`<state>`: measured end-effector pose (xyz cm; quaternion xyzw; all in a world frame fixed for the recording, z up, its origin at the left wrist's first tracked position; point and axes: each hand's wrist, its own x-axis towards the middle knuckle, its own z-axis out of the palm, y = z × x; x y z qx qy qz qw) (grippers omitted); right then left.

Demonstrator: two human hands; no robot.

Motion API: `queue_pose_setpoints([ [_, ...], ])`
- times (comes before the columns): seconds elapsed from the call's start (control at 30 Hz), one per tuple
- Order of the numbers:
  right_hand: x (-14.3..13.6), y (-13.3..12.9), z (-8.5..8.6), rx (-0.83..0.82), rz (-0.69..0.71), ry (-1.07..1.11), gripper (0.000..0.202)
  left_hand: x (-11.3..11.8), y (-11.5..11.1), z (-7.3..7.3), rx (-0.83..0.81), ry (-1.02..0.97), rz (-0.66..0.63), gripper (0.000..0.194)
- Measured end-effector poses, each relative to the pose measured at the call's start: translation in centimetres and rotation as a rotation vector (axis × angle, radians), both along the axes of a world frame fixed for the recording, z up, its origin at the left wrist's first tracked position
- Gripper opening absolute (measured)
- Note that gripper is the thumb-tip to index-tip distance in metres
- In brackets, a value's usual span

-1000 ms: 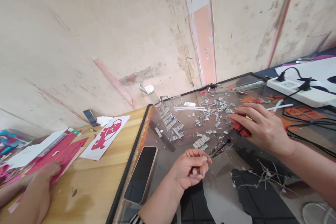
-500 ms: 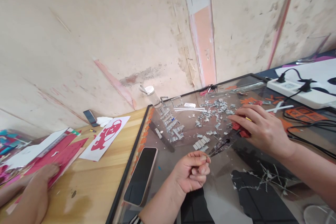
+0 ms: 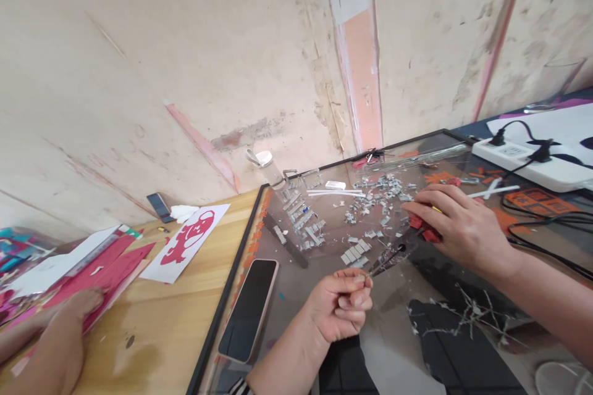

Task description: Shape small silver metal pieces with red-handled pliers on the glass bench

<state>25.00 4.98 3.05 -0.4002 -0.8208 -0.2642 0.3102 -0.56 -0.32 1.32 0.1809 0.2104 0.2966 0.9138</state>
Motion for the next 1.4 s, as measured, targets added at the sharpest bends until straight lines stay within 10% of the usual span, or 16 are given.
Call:
queue_pose_setpoints([
  [0.37, 0.1, -0.3, 0.3, -0.089, -0.018, -0.01, 0.027, 0.0, -0.1, 0.4, 0.026, 0.094, 0.027, 0.01],
  [0.6, 0.2, 0.3, -0.4, -0.133, -0.022, -0.039, 0.027, -0.1, 0.0, 1.1, 0.472, 0.673, 0.358, 0.016],
  [0.87, 0.6, 0.3, 0.0, 0.105, -0.032, 0.052, 0.04, -0.8, 0.7, 0.8, 0.133, 0.269, 0.148, 0.011],
  [1.4, -0.1, -0.2, 0.0, 0.161, 0.032, 0.024, 0.032, -0.2, 0.4, 0.2, 0.054, 0.128, 0.015, 0.009],
])
